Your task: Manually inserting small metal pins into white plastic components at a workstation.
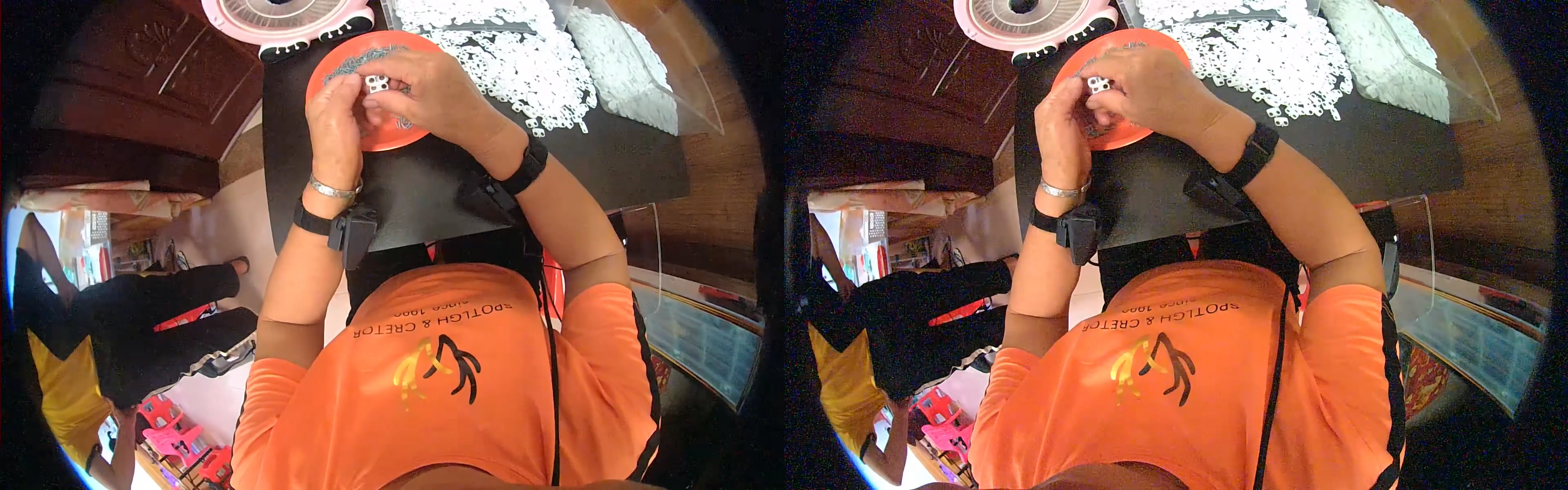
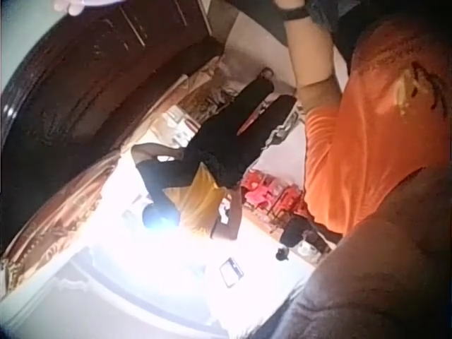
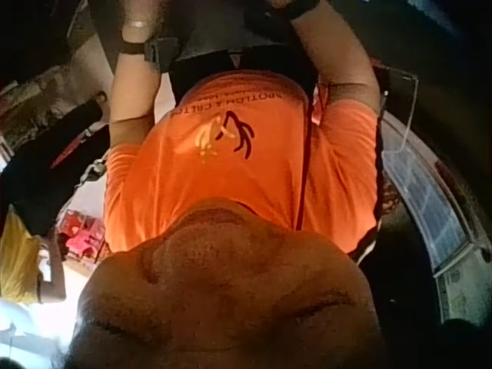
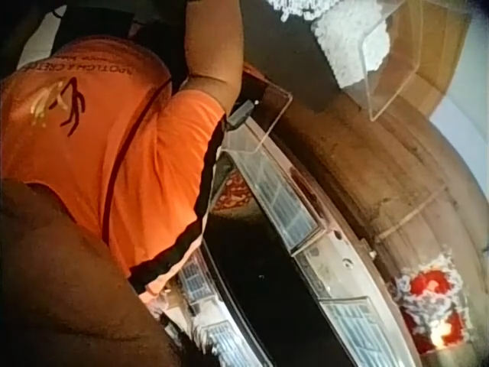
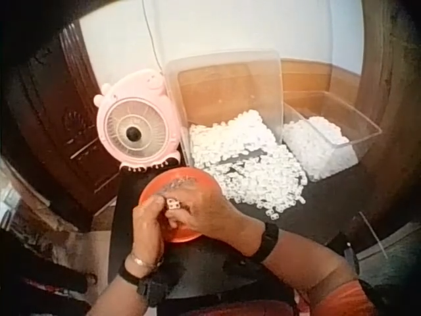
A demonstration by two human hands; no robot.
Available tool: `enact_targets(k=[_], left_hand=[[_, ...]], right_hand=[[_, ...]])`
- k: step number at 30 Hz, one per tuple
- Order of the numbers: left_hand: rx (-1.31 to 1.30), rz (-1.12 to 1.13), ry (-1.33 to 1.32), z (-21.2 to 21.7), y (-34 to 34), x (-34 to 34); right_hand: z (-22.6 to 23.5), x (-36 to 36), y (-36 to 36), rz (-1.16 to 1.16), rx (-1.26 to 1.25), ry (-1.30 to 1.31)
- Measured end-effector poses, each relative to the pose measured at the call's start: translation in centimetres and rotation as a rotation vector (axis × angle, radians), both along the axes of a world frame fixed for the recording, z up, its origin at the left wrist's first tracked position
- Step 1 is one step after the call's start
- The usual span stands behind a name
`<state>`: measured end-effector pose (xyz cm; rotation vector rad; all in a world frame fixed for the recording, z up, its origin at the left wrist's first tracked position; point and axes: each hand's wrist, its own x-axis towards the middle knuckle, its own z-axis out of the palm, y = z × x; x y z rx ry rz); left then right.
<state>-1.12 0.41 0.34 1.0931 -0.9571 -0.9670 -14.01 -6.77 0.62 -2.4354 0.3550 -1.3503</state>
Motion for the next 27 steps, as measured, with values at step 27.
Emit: enact_targets(k=[27], left_hand=[[-0.056, 0.027, -0.077, -0.5, 0.4, -0.1]], right_hand=[[0.1, -0.2, 0.3, -0.041, -0.050, 0.092]])
